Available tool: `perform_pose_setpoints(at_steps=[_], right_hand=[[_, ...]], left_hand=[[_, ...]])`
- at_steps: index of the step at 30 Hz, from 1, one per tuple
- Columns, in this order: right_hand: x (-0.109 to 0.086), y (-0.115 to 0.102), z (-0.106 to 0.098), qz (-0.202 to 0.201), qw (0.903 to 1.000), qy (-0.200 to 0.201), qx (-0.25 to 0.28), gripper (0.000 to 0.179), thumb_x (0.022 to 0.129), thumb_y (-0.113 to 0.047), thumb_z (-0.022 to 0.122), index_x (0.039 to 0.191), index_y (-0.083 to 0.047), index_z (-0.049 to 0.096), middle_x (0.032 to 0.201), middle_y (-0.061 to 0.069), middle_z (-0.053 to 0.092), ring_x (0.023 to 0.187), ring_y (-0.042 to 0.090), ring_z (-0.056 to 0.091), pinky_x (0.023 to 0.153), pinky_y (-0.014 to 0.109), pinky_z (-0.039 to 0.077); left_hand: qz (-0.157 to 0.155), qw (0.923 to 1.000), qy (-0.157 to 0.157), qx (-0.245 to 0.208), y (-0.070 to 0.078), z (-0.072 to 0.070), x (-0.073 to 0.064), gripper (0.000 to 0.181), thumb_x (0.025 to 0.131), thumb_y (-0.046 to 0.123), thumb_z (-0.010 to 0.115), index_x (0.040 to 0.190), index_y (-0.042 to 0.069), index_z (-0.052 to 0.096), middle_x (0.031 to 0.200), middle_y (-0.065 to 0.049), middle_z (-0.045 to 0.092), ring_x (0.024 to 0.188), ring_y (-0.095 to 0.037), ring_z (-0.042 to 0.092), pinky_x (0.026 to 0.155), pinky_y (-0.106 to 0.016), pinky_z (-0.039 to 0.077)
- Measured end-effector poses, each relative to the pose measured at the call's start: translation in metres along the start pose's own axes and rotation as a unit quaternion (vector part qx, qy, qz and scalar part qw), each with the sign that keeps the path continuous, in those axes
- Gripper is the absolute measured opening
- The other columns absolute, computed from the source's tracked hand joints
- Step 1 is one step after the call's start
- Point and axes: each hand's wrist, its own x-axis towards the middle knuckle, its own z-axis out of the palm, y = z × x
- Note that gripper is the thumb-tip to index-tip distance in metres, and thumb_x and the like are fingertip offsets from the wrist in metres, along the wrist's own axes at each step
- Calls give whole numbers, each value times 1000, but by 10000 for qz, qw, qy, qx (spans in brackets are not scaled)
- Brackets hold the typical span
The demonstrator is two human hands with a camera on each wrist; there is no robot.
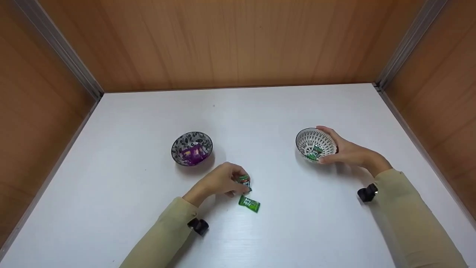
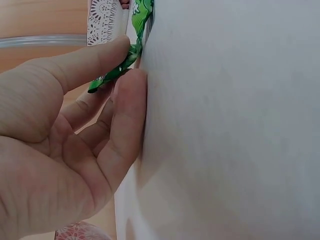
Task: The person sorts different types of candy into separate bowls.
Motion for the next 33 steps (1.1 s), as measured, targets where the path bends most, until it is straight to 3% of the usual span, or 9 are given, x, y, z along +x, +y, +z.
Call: perform_pose_setpoints(at_steps=[17, 27, 33], right_hand=[[-1, 0, 0, -45, 10000, -12, 58, 110, 82, -30, 86, 161, -39, 10, 158, 11, 27, 139, 34, 29, 113, 59, 18], [1, 1, -3, 0, 10000, 25, -23, 110, 82, -32, 86, 161, -41, 9, 159, 11, 25, 140, 36, 28, 112, 63, 17], [3, 3, -3, -103, 9998, -74, 145, 111, 83, -28, 86, 161, -38, 9, 157, 13, 26, 137, 35, 32, 112, 57, 20]], left_hand=[[322, 9991, -239, -125, 17, 5, 10, 16, 87, 9, 81, 101, 9, 73, 91, -1, 69, 68, -17, 67, 61, -31, 60], [553, 9975, -433, -47, 41, 16, 26, 14, 89, 11, 80, 101, 9, 73, 93, 0, 69, 72, -26, 69, 61, -33, 60], [778, 9957, -511, 5, 54, 26, 39, 14, 89, 11, 80, 102, 11, 74, 93, 1, 69, 73, -20, 65, 62, -32, 60]])
